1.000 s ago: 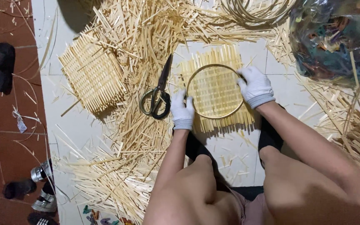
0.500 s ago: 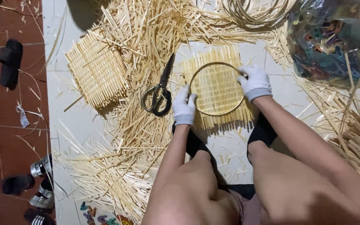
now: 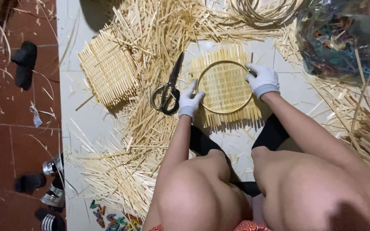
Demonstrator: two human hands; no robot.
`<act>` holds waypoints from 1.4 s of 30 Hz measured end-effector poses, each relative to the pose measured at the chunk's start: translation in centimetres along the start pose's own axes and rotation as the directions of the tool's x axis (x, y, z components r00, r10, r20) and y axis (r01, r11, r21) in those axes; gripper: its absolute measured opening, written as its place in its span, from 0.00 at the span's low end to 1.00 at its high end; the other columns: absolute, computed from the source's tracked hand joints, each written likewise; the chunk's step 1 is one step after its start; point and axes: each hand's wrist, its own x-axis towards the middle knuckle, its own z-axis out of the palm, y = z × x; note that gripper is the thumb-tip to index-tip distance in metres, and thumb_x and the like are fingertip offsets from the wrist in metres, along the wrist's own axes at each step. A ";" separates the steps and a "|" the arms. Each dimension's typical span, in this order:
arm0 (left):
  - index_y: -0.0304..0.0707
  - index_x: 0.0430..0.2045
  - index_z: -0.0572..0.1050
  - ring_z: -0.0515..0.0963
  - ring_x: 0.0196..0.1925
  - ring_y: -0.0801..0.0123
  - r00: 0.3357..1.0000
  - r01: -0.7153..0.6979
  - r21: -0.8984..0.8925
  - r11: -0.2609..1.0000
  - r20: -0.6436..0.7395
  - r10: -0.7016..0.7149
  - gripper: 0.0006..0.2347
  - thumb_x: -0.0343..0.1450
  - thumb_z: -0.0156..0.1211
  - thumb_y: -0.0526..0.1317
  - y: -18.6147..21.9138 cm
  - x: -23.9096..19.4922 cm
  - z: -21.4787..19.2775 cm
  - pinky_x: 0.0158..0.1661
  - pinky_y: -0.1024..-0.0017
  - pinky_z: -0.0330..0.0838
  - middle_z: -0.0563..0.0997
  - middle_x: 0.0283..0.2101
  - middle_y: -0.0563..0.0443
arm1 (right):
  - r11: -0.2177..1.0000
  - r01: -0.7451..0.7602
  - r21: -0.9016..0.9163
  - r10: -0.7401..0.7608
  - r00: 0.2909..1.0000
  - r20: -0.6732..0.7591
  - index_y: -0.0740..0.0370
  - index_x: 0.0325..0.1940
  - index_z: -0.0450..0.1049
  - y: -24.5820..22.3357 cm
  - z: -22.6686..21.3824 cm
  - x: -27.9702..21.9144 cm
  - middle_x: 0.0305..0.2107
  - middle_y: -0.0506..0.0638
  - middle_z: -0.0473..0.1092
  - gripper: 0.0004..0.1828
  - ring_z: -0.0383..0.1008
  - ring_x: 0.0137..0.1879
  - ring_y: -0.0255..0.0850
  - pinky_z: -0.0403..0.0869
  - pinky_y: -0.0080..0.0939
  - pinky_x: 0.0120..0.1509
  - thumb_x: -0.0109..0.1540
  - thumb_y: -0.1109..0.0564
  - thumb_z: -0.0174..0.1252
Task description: Assembling bamboo strips into a circular base and trimming the edges with scissors.
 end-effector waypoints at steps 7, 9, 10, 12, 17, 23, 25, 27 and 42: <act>0.48 0.64 0.71 0.81 0.44 0.75 0.993 0.067 -0.202 0.977 0.112 -0.044 0.29 0.65 0.70 0.33 -1.5 0.6 -0.4 0.46 0.72 0.77 0.77 0.61 0.49 | 0.996 -0.035 0.082 0.034 0.999 0.023 0.46 0.57 0.79 0.7 0.2 -1.3 0.44 0.54 0.78 0.23 0.80 0.49 0.50 0.74 0.45 0.57 0.57 0.51 0.65; 0.50 0.65 0.72 0.78 0.41 0.72 0.963 0.231 -0.185 0.955 0.185 -0.197 0.28 0.67 0.70 0.34 0.3 -0.7 -0.8 0.42 0.70 0.76 0.78 0.57 0.39 | 0.995 -0.024 0.093 0.027 0.999 -0.028 0.48 0.57 0.81 1.2 -0.2 -3.0 0.46 0.55 0.78 0.21 0.79 0.49 0.51 0.75 0.45 0.57 0.58 0.52 0.65; 0.50 0.65 0.72 0.78 0.41 0.72 0.960 0.239 -0.185 0.953 0.191 -0.203 0.28 0.67 0.70 0.34 -0.3 -1.5 -0.6 0.42 0.70 0.76 0.78 0.57 0.39 | 0.996 -0.032 0.089 0.035 0.999 -0.024 0.48 0.57 0.81 2.1 -0.3 -3.9 0.46 0.55 0.78 0.21 0.79 0.49 0.51 0.75 0.45 0.57 0.58 0.52 0.65; 0.53 0.68 0.72 0.76 0.37 0.67 0.883 0.432 -0.194 0.881 0.288 -0.369 0.29 0.68 0.70 0.36 -1.8 -3.2 -0.2 0.40 0.69 0.75 0.84 0.48 0.32 | 0.987 -0.017 0.159 0.015 1.000 0.014 0.50 0.58 0.80 3.9 -0.2 -5.5 0.46 0.55 0.79 0.22 0.81 0.51 0.46 0.75 0.42 0.58 0.59 0.53 0.65; 0.52 0.65 0.70 0.78 0.45 0.75 0.928 0.265 -0.178 0.948 0.314 -0.201 0.29 0.67 0.72 0.36 -8.4 -3.5 1.2 0.47 0.74 0.74 0.81 0.52 0.55 | 0.974 -0.140 0.180 0.127 0.989 0.079 0.51 0.59 0.79 4.7 -0.5 -6.4 0.46 0.56 0.79 0.23 0.81 0.50 0.44 0.75 0.40 0.57 0.59 0.56 0.64; 0.52 0.65 0.71 0.78 0.40 0.76 0.887 0.408 -0.210 0.889 0.323 -0.331 0.29 0.66 0.71 0.35 -5.1 -5.5 0.9 0.45 0.74 0.74 0.83 0.42 0.56 | 0.929 -0.182 0.322 0.149 0.981 0.125 0.54 0.61 0.79 6.3 0.6 -6.1 0.47 0.54 0.80 0.23 0.80 0.49 0.37 0.75 0.37 0.56 0.61 0.59 0.62; 0.51 0.65 0.72 0.77 0.38 0.75 0.878 0.435 -0.230 0.871 0.324 -0.353 0.29 0.66 0.71 0.35 -4.8 -5.1 1.1 0.44 0.74 0.74 0.83 0.39 0.53 | 0.904 -0.201 0.376 0.155 0.977 0.149 0.54 0.61 0.78 6.9 0.7 -5.4 0.47 0.52 0.80 0.23 0.78 0.49 0.35 0.74 0.36 0.55 0.61 0.59 0.61; 0.49 0.65 0.72 0.76 0.37 0.75 0.877 0.450 -0.280 0.848 0.320 -0.359 0.28 0.67 0.70 0.35 -3.9 -5.4 1.0 0.41 0.74 0.73 0.82 0.39 0.54 | 0.920 -0.279 0.275 0.208 0.943 0.258 0.54 0.62 0.78 8.2 0.9 -5.2 0.42 0.54 0.80 0.22 0.78 0.44 0.35 0.74 0.36 0.51 0.62 0.58 0.62; 0.45 0.44 0.81 0.74 0.50 0.53 0.879 -0.449 0.542 0.711 0.124 0.461 0.10 0.70 0.65 0.41 13.6 -3.7 3.0 0.51 0.58 0.69 0.77 0.44 0.45 | 0.976 0.194 0.098 -0.184 0.978 -0.104 0.55 0.49 0.81 -0.2 -2.1 -3.0 0.42 0.59 0.70 0.21 0.72 0.47 0.54 0.74 0.47 0.50 0.52 0.55 0.71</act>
